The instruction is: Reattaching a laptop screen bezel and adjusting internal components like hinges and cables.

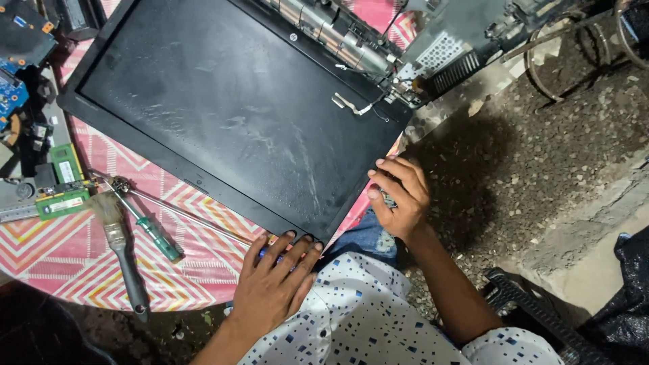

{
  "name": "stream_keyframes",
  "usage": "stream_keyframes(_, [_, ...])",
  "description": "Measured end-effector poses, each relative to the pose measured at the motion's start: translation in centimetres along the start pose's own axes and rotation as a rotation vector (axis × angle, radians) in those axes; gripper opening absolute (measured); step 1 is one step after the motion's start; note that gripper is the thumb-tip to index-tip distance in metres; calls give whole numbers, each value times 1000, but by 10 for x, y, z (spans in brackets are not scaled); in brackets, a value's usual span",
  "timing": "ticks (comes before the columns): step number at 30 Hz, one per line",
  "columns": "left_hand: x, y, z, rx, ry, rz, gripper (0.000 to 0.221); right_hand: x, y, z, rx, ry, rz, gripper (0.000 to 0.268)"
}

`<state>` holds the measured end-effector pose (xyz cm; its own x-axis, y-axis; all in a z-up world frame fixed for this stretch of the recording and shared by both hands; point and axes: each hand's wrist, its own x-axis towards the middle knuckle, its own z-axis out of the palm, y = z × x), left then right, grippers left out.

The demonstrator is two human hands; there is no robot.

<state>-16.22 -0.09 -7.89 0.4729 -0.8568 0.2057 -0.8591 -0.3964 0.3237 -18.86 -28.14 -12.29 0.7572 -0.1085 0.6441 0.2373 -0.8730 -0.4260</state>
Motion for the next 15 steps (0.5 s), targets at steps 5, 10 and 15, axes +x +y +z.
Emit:
stream_keyframes(5, [4, -4, 4, -7, 11, -21, 36, -7, 11, 1, -1, -80, -18, 16])
stream_keyframes(10, [3, -9, 6, -42, -36, -15, 45, -8, 22, 1, -49, -111, -94, 14])
stream_keyframes(15, [1, -9, 8, -51, -82, 3, 62, -8, 21, 1, -97, -94, -121, 13])
